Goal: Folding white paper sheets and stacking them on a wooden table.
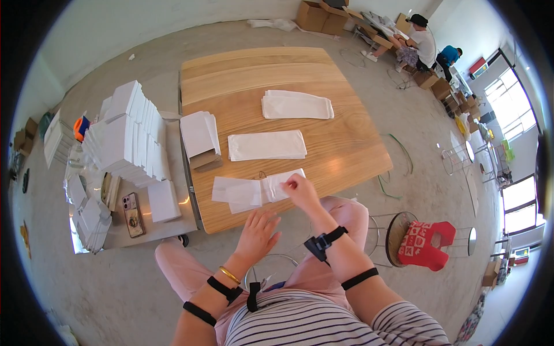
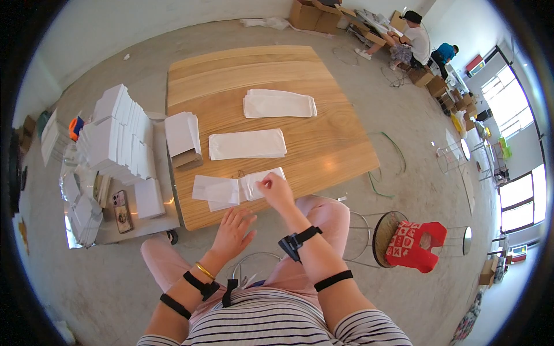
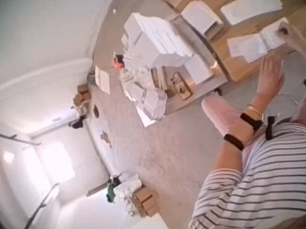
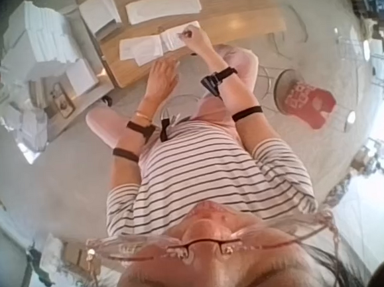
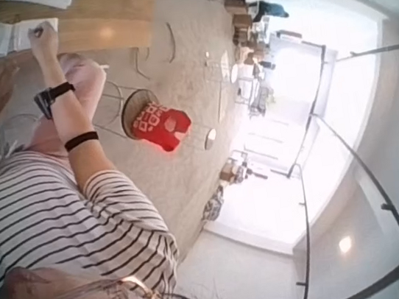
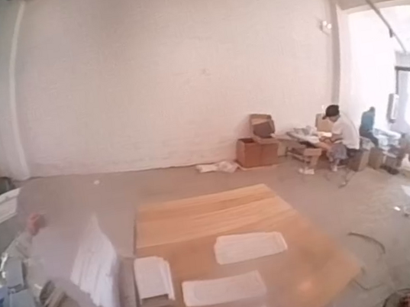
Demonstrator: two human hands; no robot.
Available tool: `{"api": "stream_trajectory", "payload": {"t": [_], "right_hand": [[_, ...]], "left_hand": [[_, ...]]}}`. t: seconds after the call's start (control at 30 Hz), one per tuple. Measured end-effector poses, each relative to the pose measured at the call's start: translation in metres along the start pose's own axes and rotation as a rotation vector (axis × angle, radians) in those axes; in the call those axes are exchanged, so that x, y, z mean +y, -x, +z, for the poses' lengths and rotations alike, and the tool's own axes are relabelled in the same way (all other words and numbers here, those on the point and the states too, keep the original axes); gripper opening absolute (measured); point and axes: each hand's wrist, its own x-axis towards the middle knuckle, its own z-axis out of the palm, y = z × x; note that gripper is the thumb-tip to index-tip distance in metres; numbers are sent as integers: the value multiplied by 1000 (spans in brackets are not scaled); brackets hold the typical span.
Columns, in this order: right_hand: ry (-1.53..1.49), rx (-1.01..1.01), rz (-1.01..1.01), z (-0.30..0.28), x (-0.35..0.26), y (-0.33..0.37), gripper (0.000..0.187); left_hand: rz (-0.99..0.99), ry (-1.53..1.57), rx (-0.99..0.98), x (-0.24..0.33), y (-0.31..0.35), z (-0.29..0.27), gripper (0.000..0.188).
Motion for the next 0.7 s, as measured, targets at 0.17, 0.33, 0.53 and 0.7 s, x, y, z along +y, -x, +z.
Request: {"api": "stream_trajectory", "payload": {"t": [0.17, 0.33, 0.53, 0.7], "right_hand": [[-77, 259, 66, -52, 52, -10, 28], [-49, 252, 59, -60, 64, -12, 27], [-70, 223, 78, -49, 76, -11, 24], [-119, 176, 76, -40, 66, -10, 21]], "left_hand": [[-13, -13, 21, 4, -45, 6, 51], [-62, -340, -14, -11, -72, 24, 69], [-123, -361, -125, -10, -67, 33, 70], [-135, -366, -100, -12, -62, 35, 71]]}}
